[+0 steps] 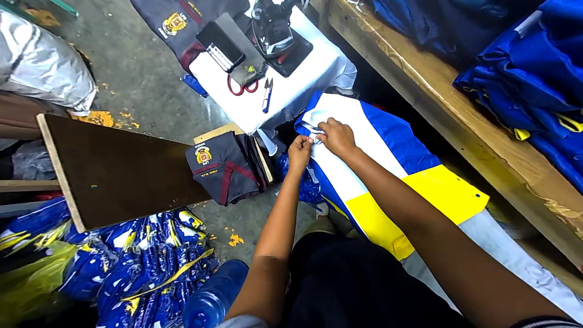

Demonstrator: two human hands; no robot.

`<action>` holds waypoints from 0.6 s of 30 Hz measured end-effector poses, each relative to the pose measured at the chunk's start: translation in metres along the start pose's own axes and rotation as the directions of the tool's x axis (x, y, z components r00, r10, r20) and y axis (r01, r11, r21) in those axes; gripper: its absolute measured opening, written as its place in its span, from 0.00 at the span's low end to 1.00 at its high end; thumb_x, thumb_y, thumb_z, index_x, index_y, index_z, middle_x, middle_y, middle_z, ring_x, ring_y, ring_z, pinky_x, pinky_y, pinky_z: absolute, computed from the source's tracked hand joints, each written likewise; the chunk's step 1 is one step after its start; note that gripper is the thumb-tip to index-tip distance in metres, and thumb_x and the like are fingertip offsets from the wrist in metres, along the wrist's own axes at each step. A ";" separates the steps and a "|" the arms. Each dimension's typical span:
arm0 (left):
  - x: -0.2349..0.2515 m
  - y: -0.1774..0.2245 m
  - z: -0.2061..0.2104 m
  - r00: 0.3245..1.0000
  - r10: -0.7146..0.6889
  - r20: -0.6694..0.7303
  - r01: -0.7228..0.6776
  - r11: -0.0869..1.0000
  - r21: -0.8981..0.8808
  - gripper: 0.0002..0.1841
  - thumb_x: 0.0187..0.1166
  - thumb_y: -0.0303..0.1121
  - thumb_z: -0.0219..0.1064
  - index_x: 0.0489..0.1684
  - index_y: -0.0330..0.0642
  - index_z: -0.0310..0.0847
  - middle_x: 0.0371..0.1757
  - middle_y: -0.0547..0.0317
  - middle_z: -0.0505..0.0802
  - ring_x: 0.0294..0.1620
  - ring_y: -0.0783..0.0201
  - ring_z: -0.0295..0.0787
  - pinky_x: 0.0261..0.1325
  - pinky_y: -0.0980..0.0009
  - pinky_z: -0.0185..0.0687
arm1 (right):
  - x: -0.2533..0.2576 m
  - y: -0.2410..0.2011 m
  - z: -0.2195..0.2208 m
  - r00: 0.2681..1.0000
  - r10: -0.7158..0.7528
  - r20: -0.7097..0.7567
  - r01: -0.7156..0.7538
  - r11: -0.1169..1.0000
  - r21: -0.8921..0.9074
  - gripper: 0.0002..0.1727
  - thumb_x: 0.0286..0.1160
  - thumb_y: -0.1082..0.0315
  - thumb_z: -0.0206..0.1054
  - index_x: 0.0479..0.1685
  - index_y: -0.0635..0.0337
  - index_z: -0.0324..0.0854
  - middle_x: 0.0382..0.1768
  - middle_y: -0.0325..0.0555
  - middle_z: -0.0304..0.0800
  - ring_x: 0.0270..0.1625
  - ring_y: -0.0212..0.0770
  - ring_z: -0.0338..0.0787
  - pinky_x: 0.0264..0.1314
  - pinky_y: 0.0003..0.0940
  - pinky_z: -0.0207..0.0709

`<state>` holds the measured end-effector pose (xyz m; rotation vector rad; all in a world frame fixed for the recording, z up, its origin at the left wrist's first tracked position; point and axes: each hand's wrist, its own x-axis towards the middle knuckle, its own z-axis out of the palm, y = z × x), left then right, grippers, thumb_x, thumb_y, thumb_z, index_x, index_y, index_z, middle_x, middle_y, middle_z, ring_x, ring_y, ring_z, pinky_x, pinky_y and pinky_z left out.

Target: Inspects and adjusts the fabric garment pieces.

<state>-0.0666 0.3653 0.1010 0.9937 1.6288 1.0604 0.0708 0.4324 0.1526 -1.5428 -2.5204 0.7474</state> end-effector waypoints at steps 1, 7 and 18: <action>0.000 0.000 -0.001 1.000 0.004 0.004 -0.004 1.000 0.008 0.09 0.88 0.30 0.61 0.49 0.30 0.81 0.31 0.57 0.83 0.31 0.70 0.76 0.42 0.70 0.75 | 0.000 0.002 0.001 1.000 -0.028 -0.013 0.028 1.000 0.000 0.16 0.83 0.63 0.67 0.61 0.64 0.88 0.54 0.65 0.88 0.59 0.66 0.88 0.57 0.64 0.77; 0.000 0.002 -0.004 1.000 0.000 0.004 0.000 1.000 0.014 0.10 0.88 0.29 0.61 0.51 0.29 0.82 0.33 0.56 0.85 0.31 0.70 0.77 0.42 0.70 0.76 | 0.001 0.008 0.009 0.983 -0.166 -0.076 0.165 0.986 -0.016 0.14 0.84 0.66 0.65 0.55 0.65 0.90 0.50 0.65 0.89 0.56 0.66 0.89 0.55 0.64 0.77; -0.005 0.003 -0.002 1.000 -0.009 0.000 0.009 0.997 -0.082 0.07 0.87 0.28 0.62 0.48 0.31 0.81 0.31 0.61 0.84 0.29 0.75 0.77 0.39 0.76 0.75 | -0.009 0.012 0.011 0.978 -0.112 -0.174 0.121 0.992 0.040 0.15 0.85 0.64 0.65 0.54 0.67 0.89 0.47 0.65 0.89 0.52 0.65 0.91 0.52 0.63 0.79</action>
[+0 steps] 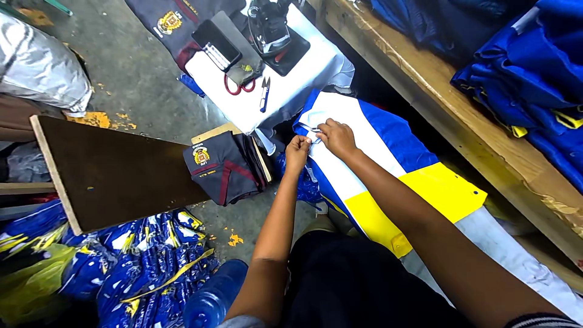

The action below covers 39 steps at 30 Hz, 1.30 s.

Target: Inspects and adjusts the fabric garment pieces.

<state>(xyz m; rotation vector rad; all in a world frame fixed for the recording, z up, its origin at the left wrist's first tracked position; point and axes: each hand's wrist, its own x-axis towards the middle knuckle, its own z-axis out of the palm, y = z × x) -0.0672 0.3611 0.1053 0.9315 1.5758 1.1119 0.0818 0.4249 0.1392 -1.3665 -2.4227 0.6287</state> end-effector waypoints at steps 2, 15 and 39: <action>-0.001 -0.001 -0.001 0.999 -0.042 0.000 0.042 0.999 -0.029 0.07 0.87 0.29 0.61 0.48 0.32 0.79 0.28 0.63 0.81 0.25 0.76 0.73 0.33 0.78 0.73 | -0.004 0.001 -0.006 0.993 0.114 -0.035 -0.112 0.991 0.072 0.18 0.84 0.62 0.67 0.61 0.67 0.87 0.51 0.66 0.89 0.51 0.66 0.91 0.52 0.64 0.81; -0.008 0.009 0.006 0.975 -0.205 0.081 0.192 0.970 0.147 0.15 0.89 0.38 0.63 0.51 0.32 0.82 0.36 0.55 0.84 0.29 0.69 0.73 0.35 0.70 0.71 | -0.065 0.011 0.005 0.927 0.368 -0.073 -0.338 0.903 0.265 0.21 0.82 0.60 0.70 0.65 0.67 0.85 0.53 0.65 0.89 0.50 0.62 0.92 0.51 0.61 0.83; -0.027 0.010 0.025 0.998 0.051 0.031 -0.054 0.992 0.110 0.07 0.86 0.29 0.61 0.43 0.32 0.80 0.22 0.66 0.74 0.22 0.76 0.66 0.31 0.77 0.65 | -0.063 0.011 0.029 0.954 0.191 -0.230 -0.160 0.976 0.148 0.19 0.81 0.62 0.70 0.61 0.67 0.88 0.48 0.65 0.90 0.44 0.64 0.93 0.44 0.60 0.85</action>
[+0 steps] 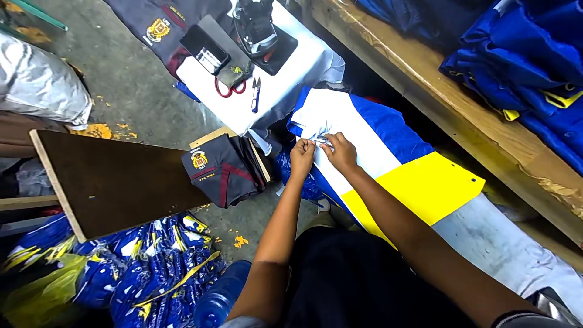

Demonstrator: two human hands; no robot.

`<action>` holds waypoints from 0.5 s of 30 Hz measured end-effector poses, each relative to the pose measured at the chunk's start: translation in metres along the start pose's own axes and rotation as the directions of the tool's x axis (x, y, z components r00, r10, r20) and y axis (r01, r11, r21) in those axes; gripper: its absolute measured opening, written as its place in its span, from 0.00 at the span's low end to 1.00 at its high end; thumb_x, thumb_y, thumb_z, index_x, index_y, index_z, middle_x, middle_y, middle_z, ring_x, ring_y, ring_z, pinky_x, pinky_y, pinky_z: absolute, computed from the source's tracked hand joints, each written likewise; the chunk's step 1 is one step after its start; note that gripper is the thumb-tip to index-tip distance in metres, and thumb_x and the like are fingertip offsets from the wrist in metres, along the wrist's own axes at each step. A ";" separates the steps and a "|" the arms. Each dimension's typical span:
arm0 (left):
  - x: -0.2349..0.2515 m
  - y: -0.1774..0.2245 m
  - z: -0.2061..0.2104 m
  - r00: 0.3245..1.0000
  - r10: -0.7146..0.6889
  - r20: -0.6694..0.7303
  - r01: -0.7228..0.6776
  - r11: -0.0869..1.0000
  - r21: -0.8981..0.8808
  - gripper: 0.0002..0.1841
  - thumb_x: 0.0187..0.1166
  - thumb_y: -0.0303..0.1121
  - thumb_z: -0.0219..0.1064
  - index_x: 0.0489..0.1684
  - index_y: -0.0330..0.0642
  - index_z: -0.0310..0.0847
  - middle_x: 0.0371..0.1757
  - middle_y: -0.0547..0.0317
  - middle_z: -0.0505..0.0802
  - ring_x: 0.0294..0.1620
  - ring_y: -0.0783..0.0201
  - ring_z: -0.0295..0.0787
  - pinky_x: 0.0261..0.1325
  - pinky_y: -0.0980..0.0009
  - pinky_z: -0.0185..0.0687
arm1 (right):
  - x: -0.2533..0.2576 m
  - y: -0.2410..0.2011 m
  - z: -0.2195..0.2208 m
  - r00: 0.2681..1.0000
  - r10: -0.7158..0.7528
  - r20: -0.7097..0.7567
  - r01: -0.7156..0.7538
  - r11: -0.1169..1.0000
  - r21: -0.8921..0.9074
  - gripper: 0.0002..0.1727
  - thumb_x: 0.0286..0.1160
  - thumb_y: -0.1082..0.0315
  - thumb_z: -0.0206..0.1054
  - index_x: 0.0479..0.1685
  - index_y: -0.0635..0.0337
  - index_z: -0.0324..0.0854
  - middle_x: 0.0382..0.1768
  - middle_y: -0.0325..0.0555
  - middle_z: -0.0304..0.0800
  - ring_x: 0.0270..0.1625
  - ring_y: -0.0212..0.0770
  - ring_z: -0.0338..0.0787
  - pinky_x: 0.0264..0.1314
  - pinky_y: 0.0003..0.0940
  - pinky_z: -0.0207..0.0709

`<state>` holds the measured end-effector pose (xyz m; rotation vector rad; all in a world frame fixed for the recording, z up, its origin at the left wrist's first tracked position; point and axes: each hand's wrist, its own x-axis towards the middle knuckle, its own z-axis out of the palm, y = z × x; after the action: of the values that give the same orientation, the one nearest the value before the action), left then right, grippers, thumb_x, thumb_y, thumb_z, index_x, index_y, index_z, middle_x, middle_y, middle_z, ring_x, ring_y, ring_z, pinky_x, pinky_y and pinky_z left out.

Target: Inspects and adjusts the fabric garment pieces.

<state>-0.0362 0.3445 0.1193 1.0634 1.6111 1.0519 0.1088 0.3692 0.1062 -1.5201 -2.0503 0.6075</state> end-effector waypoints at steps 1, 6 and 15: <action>0.001 0.000 0.000 1.000 0.005 0.002 -0.005 1.000 -0.015 0.07 0.86 0.29 0.62 0.42 0.33 0.80 0.22 0.67 0.74 0.21 0.77 0.66 0.30 0.78 0.64 | 0.000 -0.001 0.002 1.000 -0.010 -0.008 0.010 1.000 0.002 0.19 0.80 0.62 0.70 0.61 0.67 0.88 0.48 0.65 0.90 0.44 0.64 0.93 0.45 0.60 0.84; 0.001 0.005 -0.001 1.000 0.016 0.010 -0.015 0.999 -0.032 0.06 0.86 0.28 0.62 0.42 0.34 0.80 0.21 0.68 0.74 0.20 0.78 0.65 0.29 0.79 0.63 | 0.007 -0.005 0.007 0.998 0.001 -0.058 0.002 0.999 0.050 0.18 0.80 0.63 0.70 0.61 0.67 0.88 0.48 0.64 0.90 0.43 0.63 0.93 0.43 0.60 0.85; 0.002 -0.002 -0.007 1.000 -0.001 0.028 0.002 0.999 -0.049 0.07 0.86 0.29 0.62 0.42 0.34 0.79 0.23 0.67 0.75 0.21 0.77 0.66 0.30 0.78 0.65 | 0.010 -0.001 0.014 0.990 -0.028 -0.136 0.034 0.998 0.046 0.17 0.80 0.64 0.70 0.59 0.67 0.89 0.46 0.64 0.91 0.41 0.62 0.93 0.40 0.58 0.84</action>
<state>-0.0436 0.3451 0.1186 1.0396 1.5562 1.0662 0.0972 0.3782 0.0975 -1.4582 -1.9391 0.5232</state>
